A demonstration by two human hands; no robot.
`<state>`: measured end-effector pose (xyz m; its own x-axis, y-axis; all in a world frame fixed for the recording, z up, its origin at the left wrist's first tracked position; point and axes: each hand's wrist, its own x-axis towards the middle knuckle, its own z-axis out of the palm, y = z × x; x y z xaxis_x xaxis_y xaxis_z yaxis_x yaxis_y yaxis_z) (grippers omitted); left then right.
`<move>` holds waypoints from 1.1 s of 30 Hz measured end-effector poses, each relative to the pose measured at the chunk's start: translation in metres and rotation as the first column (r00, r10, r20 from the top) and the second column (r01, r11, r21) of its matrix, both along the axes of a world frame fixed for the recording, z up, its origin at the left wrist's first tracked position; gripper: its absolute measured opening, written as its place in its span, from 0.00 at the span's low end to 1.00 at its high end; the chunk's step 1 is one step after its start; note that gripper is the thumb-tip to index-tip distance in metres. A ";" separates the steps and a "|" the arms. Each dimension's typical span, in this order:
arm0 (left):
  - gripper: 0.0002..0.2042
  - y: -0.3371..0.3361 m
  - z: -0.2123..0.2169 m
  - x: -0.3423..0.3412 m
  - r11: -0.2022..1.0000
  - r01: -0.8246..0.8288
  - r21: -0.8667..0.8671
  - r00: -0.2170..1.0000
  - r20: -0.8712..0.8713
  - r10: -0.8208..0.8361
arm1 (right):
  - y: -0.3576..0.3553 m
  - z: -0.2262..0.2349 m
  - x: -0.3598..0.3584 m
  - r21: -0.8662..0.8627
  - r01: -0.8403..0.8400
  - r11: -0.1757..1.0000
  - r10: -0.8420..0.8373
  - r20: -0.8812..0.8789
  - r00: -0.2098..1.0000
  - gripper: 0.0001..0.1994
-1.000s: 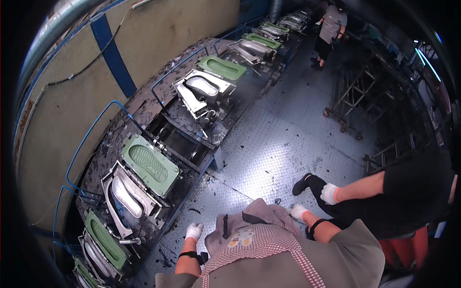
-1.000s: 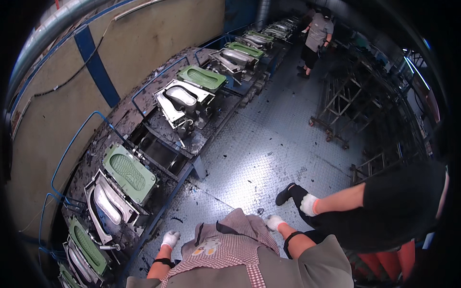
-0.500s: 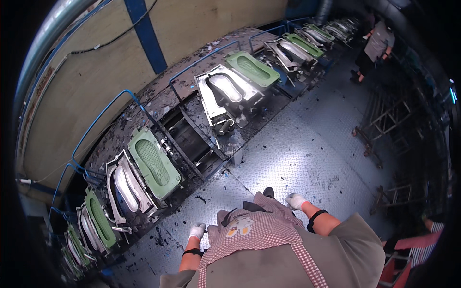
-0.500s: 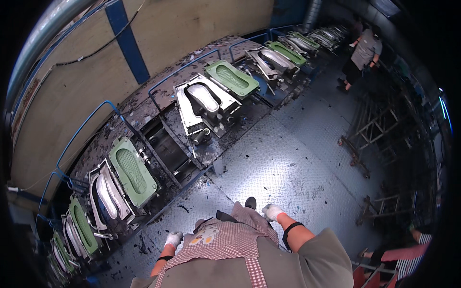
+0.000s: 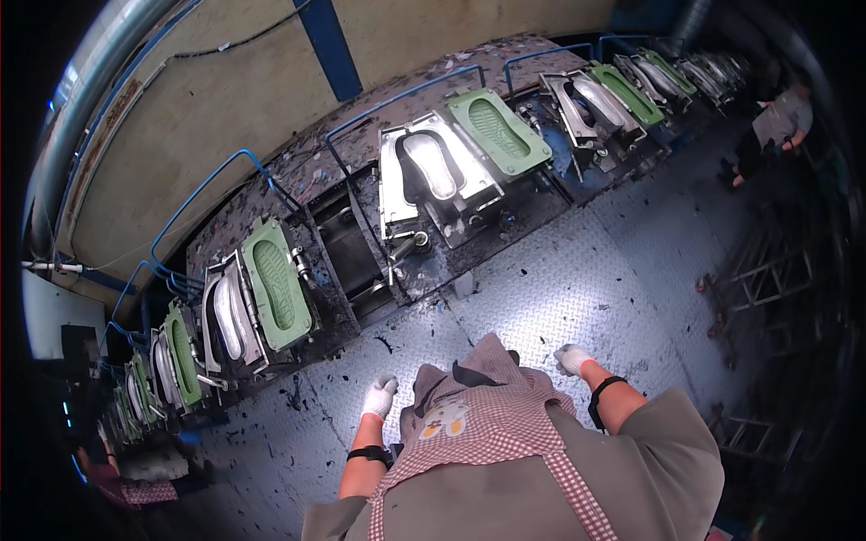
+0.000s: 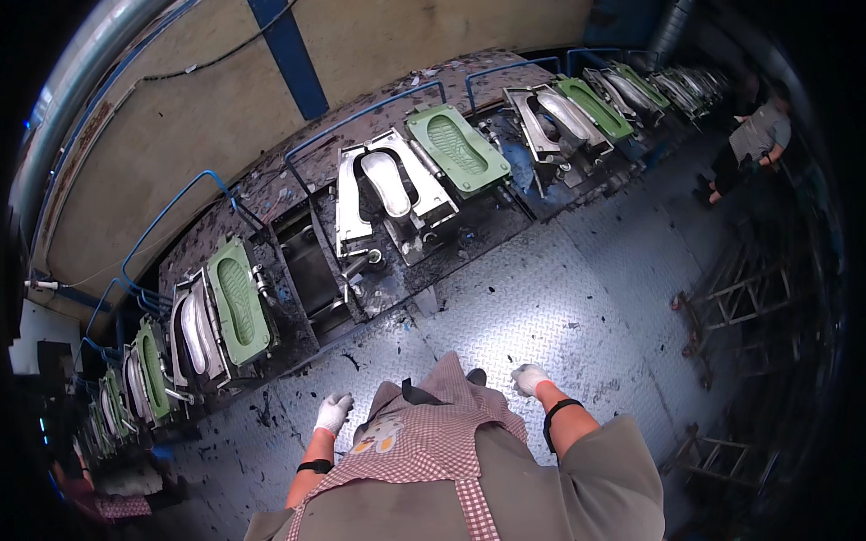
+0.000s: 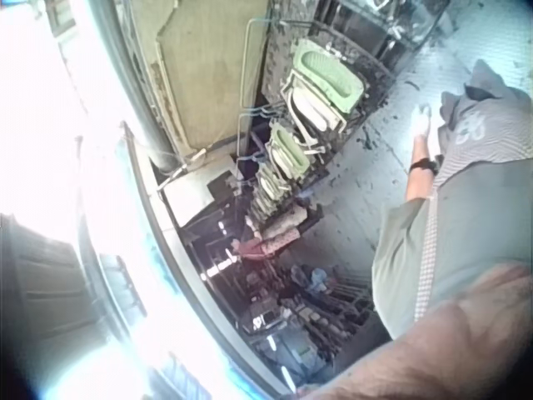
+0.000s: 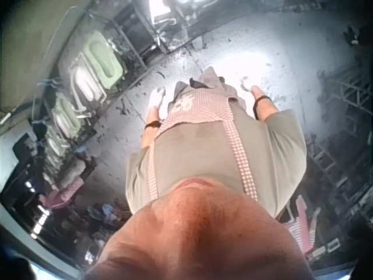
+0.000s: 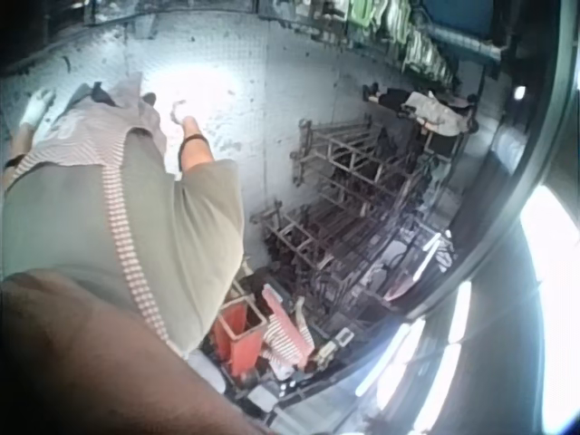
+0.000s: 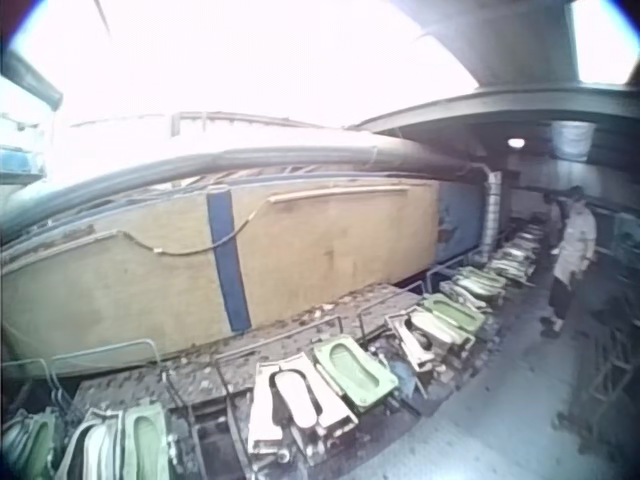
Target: Operating a machinery line to press or mold shoe sole components.
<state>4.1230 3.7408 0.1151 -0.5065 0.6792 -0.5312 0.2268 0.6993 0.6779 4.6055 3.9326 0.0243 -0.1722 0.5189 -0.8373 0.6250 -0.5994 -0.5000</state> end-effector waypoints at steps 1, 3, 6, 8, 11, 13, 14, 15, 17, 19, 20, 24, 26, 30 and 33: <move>0.16 -0.008 -0.007 0.003 1.000 -0.012 0.004 1.000 -0.008 0.012 | 0.011 0.001 -0.002 0.013 -0.018 1.000 0.018 -0.003 1.000 0.19; 0.16 -0.025 -0.018 0.011 0.996 -0.044 -0.081 0.999 -0.015 0.043 | 0.030 0.004 -0.008 0.040 -0.022 0.999 0.022 -0.018 1.000 0.18; 0.17 -0.066 -0.026 0.022 0.978 -0.120 -0.172 0.992 -0.050 0.113 | 0.055 0.005 -0.022 0.063 -0.074 0.995 0.080 -0.104 0.991 0.18; 0.18 -0.078 -0.032 0.022 0.952 -0.164 -0.257 0.986 -0.072 0.151 | 0.067 -0.033 -0.012 0.160 -0.265 0.951 0.273 -0.030 0.961 0.19; 0.21 -0.073 -0.022 0.031 0.948 -0.096 -0.304 0.989 -0.140 0.056 | 0.086 -0.087 0.008 0.299 -0.614 0.730 0.605 0.135 0.785 0.15; 0.23 -0.067 -0.008 0.041 0.946 -0.109 -0.307 0.981 -0.189 0.052 | 0.082 -0.078 0.009 0.438 -0.755 0.488 0.727 0.275 0.629 0.09; 0.23 -0.075 -0.009 0.041 0.947 -0.142 -0.288 0.971 -0.225 0.078 | 0.082 -0.056 -0.004 0.502 -0.670 0.547 0.756 0.046 0.653 0.18; 0.22 -0.069 -0.004 0.046 0.955 -0.163 -0.248 0.966 -0.236 0.103 | 0.073 -0.035 -0.013 0.399 -0.557 0.729 0.609 -0.005 0.793 0.16; 0.22 -0.058 0.005 0.047 0.974 -0.135 -0.182 0.973 -0.212 0.095 | 0.080 -0.012 -0.027 0.271 -0.492 0.827 0.493 0.071 0.867 0.17; 0.22 -0.055 0.005 0.047 0.978 -0.159 -0.134 0.974 -0.183 0.134 | 0.090 -0.003 -0.044 0.262 -0.614 0.745 0.596 0.153 0.788 0.20; 0.22 -0.054 0.006 0.047 0.977 -0.187 -0.108 0.968 -0.190 0.164 | 0.096 0.002 -0.051 0.270 -0.624 0.733 0.604 0.162 0.780 0.20; 0.21 -0.076 -0.011 0.053 0.954 -0.277 -0.118 0.954 -0.153 0.258 | 0.103 0.062 -0.085 0.144 -0.370 0.918 0.385 -0.096 0.918 0.20; 0.20 -0.083 -0.015 0.060 0.938 -0.323 -0.125 0.941 -0.146 0.305 | 0.124 0.059 -0.095 0.279 -0.478 0.833 0.501 -0.013 0.866 0.20; 0.20 -0.103 -0.027 0.075 0.906 -0.352 -0.233 0.927 -0.221 0.304 | 0.142 0.058 -0.089 0.259 -0.561 0.786 0.577 0.017 0.817 0.21; 0.21 -0.100 -0.013 0.097 0.886 -0.403 -0.230 0.911 -0.192 0.365 | 0.189 -0.022 -0.044 0.507 -0.837 0.205 0.869 0.298 0.394 0.17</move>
<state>4.2202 3.6404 0.1026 -0.7811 0.2645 -0.5656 -0.0170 0.8964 0.4428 4.5616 4.1214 0.0023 -0.8202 0.3334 -0.4649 0.5581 0.6451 -0.5219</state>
